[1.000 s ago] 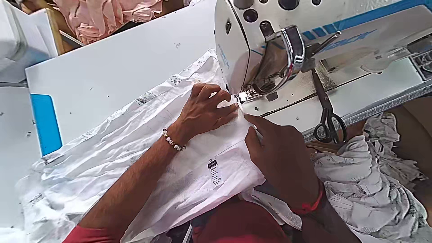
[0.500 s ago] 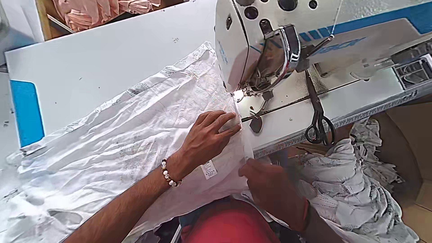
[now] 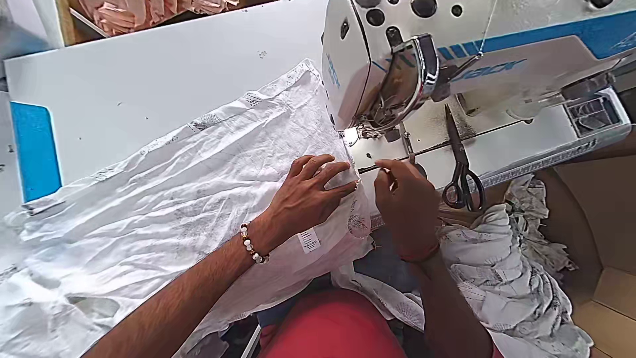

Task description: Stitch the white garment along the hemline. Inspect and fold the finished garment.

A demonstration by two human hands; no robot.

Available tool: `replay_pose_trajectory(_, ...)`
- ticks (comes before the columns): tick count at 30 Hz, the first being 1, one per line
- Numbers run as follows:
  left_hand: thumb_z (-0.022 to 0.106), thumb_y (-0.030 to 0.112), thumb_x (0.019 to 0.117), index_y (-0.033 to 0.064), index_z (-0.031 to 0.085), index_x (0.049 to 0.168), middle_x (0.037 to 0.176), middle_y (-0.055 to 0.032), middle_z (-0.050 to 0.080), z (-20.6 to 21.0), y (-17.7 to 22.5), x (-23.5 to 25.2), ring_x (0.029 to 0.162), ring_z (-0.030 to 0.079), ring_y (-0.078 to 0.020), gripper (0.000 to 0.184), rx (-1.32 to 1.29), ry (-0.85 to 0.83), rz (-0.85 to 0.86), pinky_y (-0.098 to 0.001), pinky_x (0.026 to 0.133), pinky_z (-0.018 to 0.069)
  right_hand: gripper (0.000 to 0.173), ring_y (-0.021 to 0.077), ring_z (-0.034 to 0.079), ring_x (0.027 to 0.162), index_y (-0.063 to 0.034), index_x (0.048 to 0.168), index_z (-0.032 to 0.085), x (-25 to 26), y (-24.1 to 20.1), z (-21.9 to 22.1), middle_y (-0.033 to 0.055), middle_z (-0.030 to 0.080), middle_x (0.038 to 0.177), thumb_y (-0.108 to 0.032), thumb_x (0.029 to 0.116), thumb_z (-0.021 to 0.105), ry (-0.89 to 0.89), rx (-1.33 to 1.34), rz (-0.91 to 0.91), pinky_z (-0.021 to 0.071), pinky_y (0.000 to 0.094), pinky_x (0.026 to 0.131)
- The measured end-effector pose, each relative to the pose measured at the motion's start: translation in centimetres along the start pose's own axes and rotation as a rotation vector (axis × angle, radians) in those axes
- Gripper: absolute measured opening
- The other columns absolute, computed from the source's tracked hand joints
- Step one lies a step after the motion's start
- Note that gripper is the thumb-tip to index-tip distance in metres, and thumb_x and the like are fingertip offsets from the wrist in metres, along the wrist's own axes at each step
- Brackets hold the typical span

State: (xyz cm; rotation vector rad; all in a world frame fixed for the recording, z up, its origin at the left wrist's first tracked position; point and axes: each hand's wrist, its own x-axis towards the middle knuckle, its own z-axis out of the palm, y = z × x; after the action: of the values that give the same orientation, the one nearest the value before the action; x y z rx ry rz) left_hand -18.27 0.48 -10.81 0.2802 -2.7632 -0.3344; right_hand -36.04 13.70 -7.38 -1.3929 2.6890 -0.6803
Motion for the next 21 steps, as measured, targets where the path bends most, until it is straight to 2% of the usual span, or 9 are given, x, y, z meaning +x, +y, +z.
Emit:
replay_pose_trajectory(2, 0.052, 0.036, 0.1028, 0.034, 0.074, 0.126, 0.144, -0.0021, 0.061, -0.1, -0.1, 0.3, 0.139, 0.048, -0.0296, 0.032, 0.014, 0.022, -0.029, -0.0528, 0.114, 0.0344, 0.023, 0.015, 0.064, 0.072, -0.0206, 0.113, 0.076, -0.3, -1.1, 1.1, -0.0016, 0.07, 0.089, -0.032, 0.102, 0.06, -0.055, 0.139, 0.042, 0.0532, 0.0387, 0.061)
replay_pose_trajectory(5, 0.053, 0.047, 0.1011, 0.0234, 0.075, 0.122, 0.143, -0.0019, 0.062, -0.2, 0.0, 0.4, 0.139, 0.05, -0.0272, 0.038, 0.052, 0.037, -0.118, -0.0502, 0.115, 0.0359, 0.021, 0.0141, 0.064, 0.072, -0.021, 0.105, 0.077, -0.4, -1.9, 2.2, -0.0045, 0.07, 0.084, -0.039, 0.0979, 0.068, -0.011, 0.165, 0.073, 0.0521, 0.0367, 0.062)
replay_pose_trajectory(7, 0.052, 0.053, 0.0991, 0.0196, 0.073, 0.123, 0.143, -0.0026, 0.061, -0.4, -0.1, 0.5, 0.137, 0.051, -0.0259, 0.046, 0.084, 0.026, -0.159, -0.0488, 0.113, 0.0373, 0.023, 0.015, 0.064, 0.072, -0.0206, 0.103, 0.077, -0.4, -2.4, 2.2, -0.0046, 0.07, 0.082, -0.041, 0.0949, 0.071, -0.023, 0.145, 0.072, 0.0519, 0.0389, 0.063)
replay_pose_trajectory(10, 0.049, 0.057, 0.0974, 0.022, 0.07, 0.128, 0.145, -0.0028, 0.059, -0.4, -0.2, 0.8, 0.134, 0.052, -0.025, 0.051, 0.114, -0.01, -0.174, -0.05, 0.11, 0.0368, 0.02, 0.0158, 0.064, 0.073, -0.0228, 0.101, 0.077, -0.3, -2.8, 2.2, -0.0054, 0.069, 0.081, -0.041, 0.0927, 0.072, -0.051, 0.09, 0.084, 0.0505, 0.0406, 0.064)
replay_pose_trajectory(13, 0.047, 0.059, 0.0974, 0.0289, 0.066, 0.138, 0.147, -0.0027, 0.057, -0.5, -0.4, 1.1, 0.131, 0.052, -0.0257, 0.054, 0.13, -0.038, -0.175, -0.0508, 0.108, 0.0347, 0.012, 0.0143, 0.063, 0.068, -0.0215, 0.098, 0.076, -0.1, -2.9, 2.4, -0.0048, 0.067, 0.078, -0.031, 0.0946, 0.069, -0.036, 0.09, 0.076, 0.0501, 0.039, 0.059)
replay_pose_trajectory(15, 0.044, 0.062, 0.0966, 0.0307, 0.058, 0.147, 0.149, -0.0028, 0.054, -0.4, -0.5, 1.3, 0.13, 0.049, -0.0264, 0.061, 0.155, -0.057, -0.19, -0.051, 0.108, 0.0303, 0.013, 0.0145, 0.063, 0.067, -0.0198, 0.101, 0.077, -0.1, -2.8, 2.5, -0.0026, 0.066, 0.078, -0.026, 0.0949, 0.068, -0.008, 0.098, 0.042, 0.0512, 0.0373, 0.058)
replay_pose_trajectory(17, 0.042, 0.064, 0.0958, 0.0283, 0.054, 0.151, 0.149, -0.0043, 0.053, -0.3, -0.6, 1.4, 0.131, 0.047, -0.0277, 0.067, 0.18, -0.056, -0.207, -0.0517, 0.11, 0.0282, 0.017, 0.018, 0.064, 0.073, -0.018, 0.106, 0.078, -0.4, -2.7, 2.7, 0.0013, 0.067, 0.082, -0.025, 0.0968, 0.066, 0.025, 0.051, -0.032, 0.052, 0.0375, 0.062)
replay_pose_trajectory(20, 0.045, 0.059, 0.0979, 0.022, 0.06, 0.146, 0.146, -0.0056, 0.056, -0.3, -0.7, 1.4, 0.131, 0.05, -0.0279, 0.062, 0.171, 0.015, -0.189, -0.0502, 0.109, 0.0319, 0.027, 0.0225, 0.064, 0.083, -0.0169, 0.118, 0.077, -1.5, -2.8, 3.2, 0.0058, 0.065, 0.093, -0.023, 0.1002, 0.059, 0.034, -0.063, -0.146, 0.0514, 0.0379, 0.069)
replay_pose_trajectory(21, 0.046, 0.055, 0.0995, 0.0222, 0.059, 0.147, 0.15, -0.003, 0.055, -0.4, -0.9, 1.4, 0.136, 0.048, -0.0262, 0.059, 0.151, 0.018, -0.164, -0.0494, 0.112, 0.0318, 0.029, 0.0233, 0.063, 0.085, -0.0166, 0.122, 0.076, -1.7, -2.8, 3.3, 0.0068, 0.065, 0.095, -0.022, 0.1003, 0.057, 0.026, -0.092, -0.168, 0.0507, 0.0381, 0.07)
